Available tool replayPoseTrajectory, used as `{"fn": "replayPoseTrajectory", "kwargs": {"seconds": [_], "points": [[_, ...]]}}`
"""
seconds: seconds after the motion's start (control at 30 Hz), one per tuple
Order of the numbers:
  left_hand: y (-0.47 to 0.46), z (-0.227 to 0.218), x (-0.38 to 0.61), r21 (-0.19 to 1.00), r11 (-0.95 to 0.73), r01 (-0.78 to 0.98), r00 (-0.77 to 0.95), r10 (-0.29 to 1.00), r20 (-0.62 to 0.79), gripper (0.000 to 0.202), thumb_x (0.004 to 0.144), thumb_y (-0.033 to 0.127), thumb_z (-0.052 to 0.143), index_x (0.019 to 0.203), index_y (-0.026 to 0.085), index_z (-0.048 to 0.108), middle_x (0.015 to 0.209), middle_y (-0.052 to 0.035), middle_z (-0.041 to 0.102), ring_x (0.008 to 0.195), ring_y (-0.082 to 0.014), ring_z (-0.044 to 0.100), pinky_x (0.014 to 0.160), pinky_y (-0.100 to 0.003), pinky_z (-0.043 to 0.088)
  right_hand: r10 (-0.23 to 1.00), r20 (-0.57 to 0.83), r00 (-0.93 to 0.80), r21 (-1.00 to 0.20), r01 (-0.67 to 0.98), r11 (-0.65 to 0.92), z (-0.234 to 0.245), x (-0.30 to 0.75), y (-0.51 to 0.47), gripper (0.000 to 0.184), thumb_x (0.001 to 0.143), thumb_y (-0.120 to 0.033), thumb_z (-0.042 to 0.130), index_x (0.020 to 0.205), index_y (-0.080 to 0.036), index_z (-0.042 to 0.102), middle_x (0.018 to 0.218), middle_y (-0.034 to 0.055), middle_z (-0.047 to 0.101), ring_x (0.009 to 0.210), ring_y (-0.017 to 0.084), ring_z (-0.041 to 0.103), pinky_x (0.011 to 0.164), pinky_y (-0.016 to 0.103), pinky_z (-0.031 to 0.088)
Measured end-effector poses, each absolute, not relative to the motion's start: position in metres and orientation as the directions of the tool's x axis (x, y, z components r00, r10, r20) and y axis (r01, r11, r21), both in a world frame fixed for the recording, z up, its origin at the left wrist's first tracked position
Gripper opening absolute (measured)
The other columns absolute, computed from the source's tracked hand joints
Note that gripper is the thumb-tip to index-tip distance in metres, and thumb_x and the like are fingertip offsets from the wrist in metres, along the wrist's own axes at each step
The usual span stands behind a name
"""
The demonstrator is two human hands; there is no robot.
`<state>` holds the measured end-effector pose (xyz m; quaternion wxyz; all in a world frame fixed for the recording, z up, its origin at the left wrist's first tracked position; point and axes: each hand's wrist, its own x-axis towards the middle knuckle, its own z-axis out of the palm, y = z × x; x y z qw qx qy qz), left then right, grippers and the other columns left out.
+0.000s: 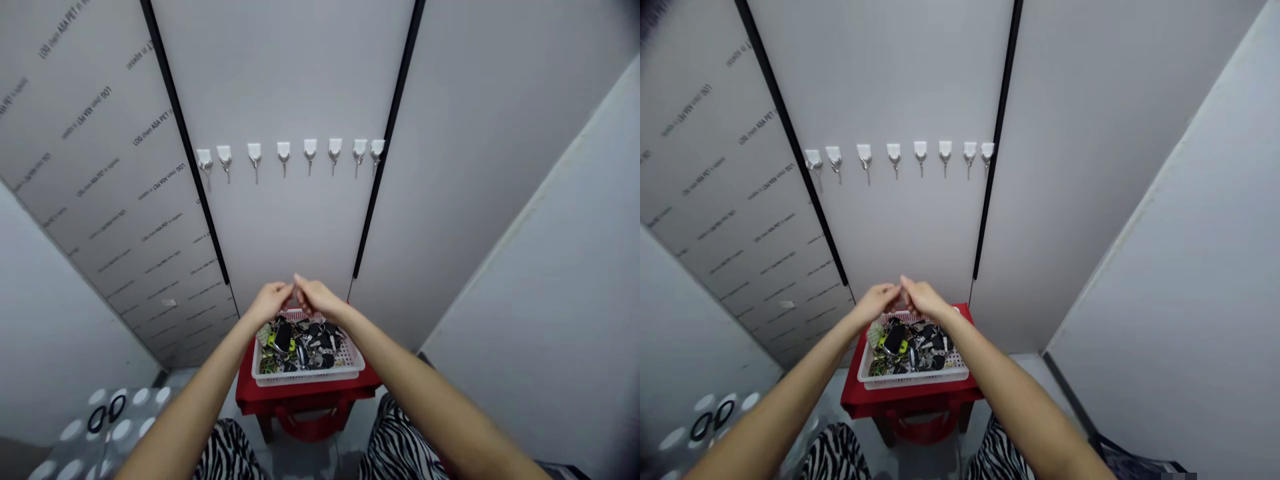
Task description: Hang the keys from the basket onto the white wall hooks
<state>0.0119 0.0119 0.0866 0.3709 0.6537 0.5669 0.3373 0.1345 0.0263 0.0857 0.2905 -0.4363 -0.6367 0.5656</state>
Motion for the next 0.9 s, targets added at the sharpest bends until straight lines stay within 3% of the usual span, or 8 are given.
{"fn": "replayPoseTrajectory", "kwargs": {"seconds": [0.07, 0.13, 0.27, 0.4, 0.63, 0.9], "points": [[0.008, 0.060, 0.001, 0.624, -0.080, 0.777, 0.010, 0.993, 0.114, 0.024, 0.063, 0.036, 0.039, 0.057, 0.015, 0.047, 0.057, -0.0024, 0.051, 0.057, -0.0128, 0.046, 0.052, -0.024, 0.032, 0.903, -0.166, -0.396, -0.879, 0.475, 0.047, 0.057, 0.131, 0.024, 0.044, 0.064, -0.054, 0.029, 0.051, -0.015, 0.042, 0.040, -0.0023, 0.044, 0.033, 0.006, 0.039, 0.035, 0.018, 0.027], [0.005, 0.039, -0.009, 0.427, -0.037, 0.903, -0.039, 0.985, 0.166, 0.018, 0.062, 0.029, 0.040, 0.067, 0.017, 0.051, 0.072, -0.0056, 0.055, 0.070, -0.0167, 0.047, 0.057, -0.025, 0.032, 0.936, -0.125, -0.328, -0.729, 0.670, 0.138, 0.035, 0.126, 0.022, 0.041, 0.064, -0.052, 0.032, 0.060, -0.014, 0.049, 0.051, 0.0024, 0.053, 0.045, 0.010, 0.048, 0.042, 0.021, 0.032], [0.001, 0.021, -0.020, 0.308, -0.035, 0.951, 0.009, 0.996, 0.086, 0.020, 0.063, 0.023, 0.038, 0.073, 0.018, 0.054, 0.079, -0.0066, 0.056, 0.077, -0.0177, 0.047, 0.060, -0.024, 0.032, 0.973, 0.000, -0.232, -0.507, 0.838, 0.200, 0.014, 0.111, 0.017, 0.045, 0.059, -0.051, 0.039, 0.085, -0.015, 0.050, 0.079, 0.0096, 0.058, 0.075, 0.020, 0.052, 0.056, 0.026, 0.035], [0.003, 0.023, -0.024, 0.347, -0.051, 0.936, 0.024, 0.996, 0.082, 0.018, 0.063, 0.022, 0.038, 0.066, 0.017, 0.055, 0.073, -0.0056, 0.057, 0.072, -0.0152, 0.048, 0.060, -0.023, 0.032, 0.960, -0.050, -0.276, -0.536, 0.818, 0.208, 0.012, 0.108, 0.013, 0.047, 0.056, -0.039, 0.046, 0.098, -0.018, 0.043, 0.085, 0.0071, 0.057, 0.076, 0.019, 0.052, 0.058, 0.025, 0.035], [0.005, 0.031, -0.026, 0.625, -0.081, 0.776, 0.036, 0.996, 0.085, 0.017, 0.063, 0.024, 0.039, 0.062, 0.015, 0.054, 0.057, -0.0002, 0.055, 0.057, -0.0105, 0.047, 0.054, -0.020, 0.033, 0.961, -0.034, -0.274, -0.479, 0.849, 0.225, 0.015, 0.150, 0.013, 0.041, 0.059, -0.033, 0.044, 0.099, -0.024, 0.045, 0.087, 0.0030, 0.056, 0.079, 0.018, 0.050, 0.063, 0.025, 0.034], [-0.005, 0.073, -0.003, 0.594, -0.185, 0.783, 0.055, 0.972, 0.229, 0.018, 0.063, 0.025, 0.039, 0.059, 0.017, 0.055, 0.064, -0.0017, 0.055, 0.067, -0.0132, 0.046, 0.061, -0.023, 0.033, 0.902, 0.213, -0.376, -0.381, 0.818, 0.431, 0.019, 0.150, 0.011, 0.036, 0.057, -0.028, 0.048, 0.092, -0.021, 0.052, 0.087, 0.0056, 0.051, 0.082, 0.016, 0.044, 0.070, 0.024, 0.032]]}}
